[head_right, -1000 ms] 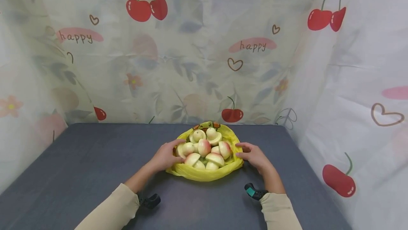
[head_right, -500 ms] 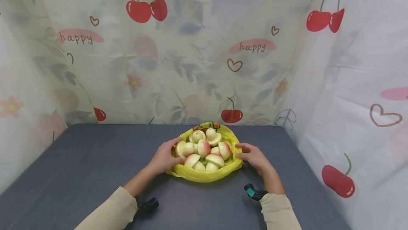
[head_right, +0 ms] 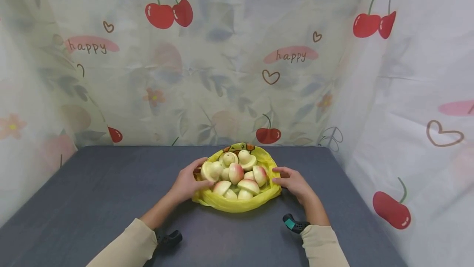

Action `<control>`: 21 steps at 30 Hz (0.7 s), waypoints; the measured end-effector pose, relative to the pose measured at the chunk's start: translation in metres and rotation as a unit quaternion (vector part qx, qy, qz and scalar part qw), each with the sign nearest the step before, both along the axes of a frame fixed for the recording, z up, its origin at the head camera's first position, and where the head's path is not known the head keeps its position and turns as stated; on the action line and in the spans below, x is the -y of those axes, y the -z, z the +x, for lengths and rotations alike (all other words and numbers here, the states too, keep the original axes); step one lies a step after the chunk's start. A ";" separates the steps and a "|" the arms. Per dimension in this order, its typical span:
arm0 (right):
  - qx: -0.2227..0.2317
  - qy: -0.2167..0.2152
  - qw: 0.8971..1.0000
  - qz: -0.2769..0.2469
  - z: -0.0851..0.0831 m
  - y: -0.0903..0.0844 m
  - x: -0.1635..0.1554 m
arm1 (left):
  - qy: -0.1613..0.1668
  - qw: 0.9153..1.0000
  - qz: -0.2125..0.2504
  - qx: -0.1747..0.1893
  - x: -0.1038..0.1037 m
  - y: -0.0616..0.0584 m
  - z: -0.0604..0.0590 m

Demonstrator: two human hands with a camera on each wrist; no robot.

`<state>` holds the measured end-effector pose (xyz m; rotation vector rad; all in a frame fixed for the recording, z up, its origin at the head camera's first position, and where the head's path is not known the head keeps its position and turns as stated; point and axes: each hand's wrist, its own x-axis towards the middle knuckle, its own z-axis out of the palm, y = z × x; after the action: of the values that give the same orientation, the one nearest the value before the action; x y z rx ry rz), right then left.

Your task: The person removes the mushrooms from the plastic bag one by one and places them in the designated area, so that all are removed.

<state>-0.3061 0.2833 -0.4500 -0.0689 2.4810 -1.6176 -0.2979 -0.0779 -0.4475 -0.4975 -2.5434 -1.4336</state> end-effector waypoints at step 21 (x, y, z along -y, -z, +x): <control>-0.005 -0.004 1.000 0.000 0.003 -0.003 0.003 | -0.058 0.971 0.230 0.031 0.025 -0.001 -0.023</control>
<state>-0.3029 0.2802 -0.4472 -0.0863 2.4842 -1.6189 -0.3205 -0.1029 -0.4468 -0.2238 -2.1309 -1.9352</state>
